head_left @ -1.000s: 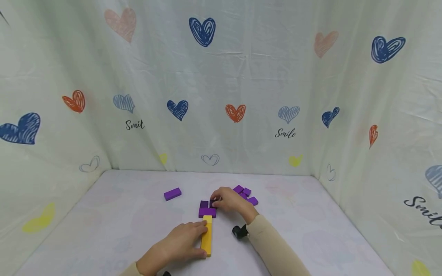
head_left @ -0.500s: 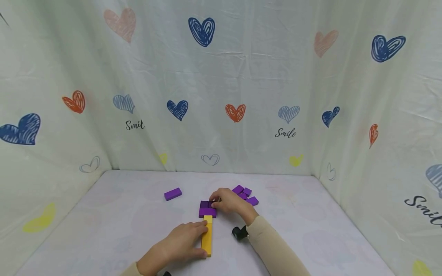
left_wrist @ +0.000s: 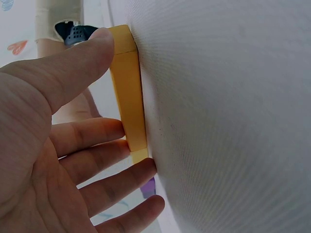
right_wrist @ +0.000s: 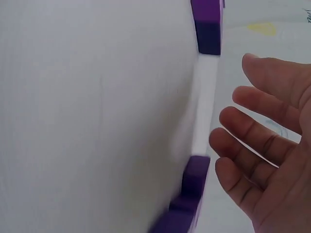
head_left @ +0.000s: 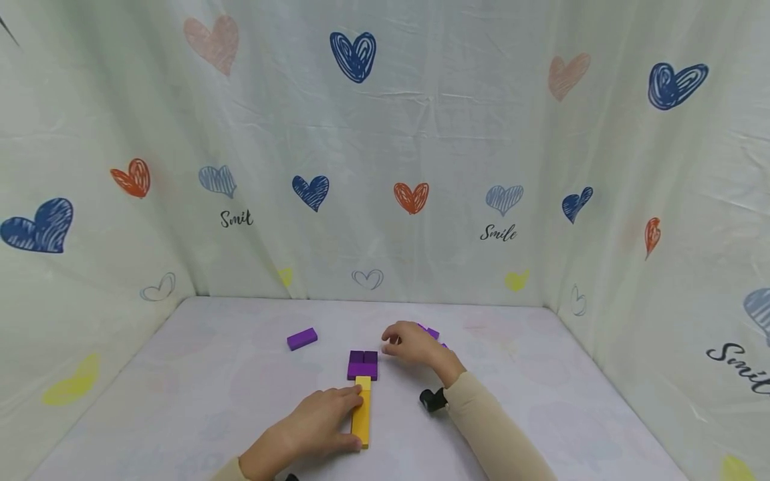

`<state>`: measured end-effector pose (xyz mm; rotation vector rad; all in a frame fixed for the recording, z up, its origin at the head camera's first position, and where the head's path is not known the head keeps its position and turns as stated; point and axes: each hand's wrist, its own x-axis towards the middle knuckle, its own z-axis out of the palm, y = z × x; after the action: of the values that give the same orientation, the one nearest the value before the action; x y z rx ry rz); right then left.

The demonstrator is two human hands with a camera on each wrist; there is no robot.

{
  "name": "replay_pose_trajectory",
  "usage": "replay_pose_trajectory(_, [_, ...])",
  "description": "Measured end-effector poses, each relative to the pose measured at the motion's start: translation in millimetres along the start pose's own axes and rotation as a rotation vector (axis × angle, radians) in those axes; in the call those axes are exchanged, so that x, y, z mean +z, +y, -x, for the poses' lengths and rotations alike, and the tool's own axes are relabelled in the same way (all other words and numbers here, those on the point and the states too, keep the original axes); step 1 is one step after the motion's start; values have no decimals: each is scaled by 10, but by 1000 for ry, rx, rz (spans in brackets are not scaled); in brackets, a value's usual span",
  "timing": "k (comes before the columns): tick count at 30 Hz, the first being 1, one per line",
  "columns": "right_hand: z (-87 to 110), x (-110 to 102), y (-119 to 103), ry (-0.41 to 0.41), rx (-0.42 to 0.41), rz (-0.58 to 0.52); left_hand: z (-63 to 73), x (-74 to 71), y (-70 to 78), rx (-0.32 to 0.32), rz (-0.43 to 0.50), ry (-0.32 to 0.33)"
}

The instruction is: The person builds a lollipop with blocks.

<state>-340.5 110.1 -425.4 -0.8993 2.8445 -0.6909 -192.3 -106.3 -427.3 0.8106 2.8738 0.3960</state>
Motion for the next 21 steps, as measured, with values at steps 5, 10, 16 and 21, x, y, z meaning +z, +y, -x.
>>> replay_pose_trajectory(5, [30,-157,187,50,-25,82,-26,-15,15,-17,9,-24])
replay_pose_trajectory(10, [31,-247,340,79,-3,113,-18,-11,7,-18,-1,-21])
replay_pose_trajectory(16, [25,-255,448,97,73,126,-4,-8,0,-21,15,-23])
replay_pose_trajectory(21, [18,-243,484,102,133,126,9,3,-1,-10,7,-10])
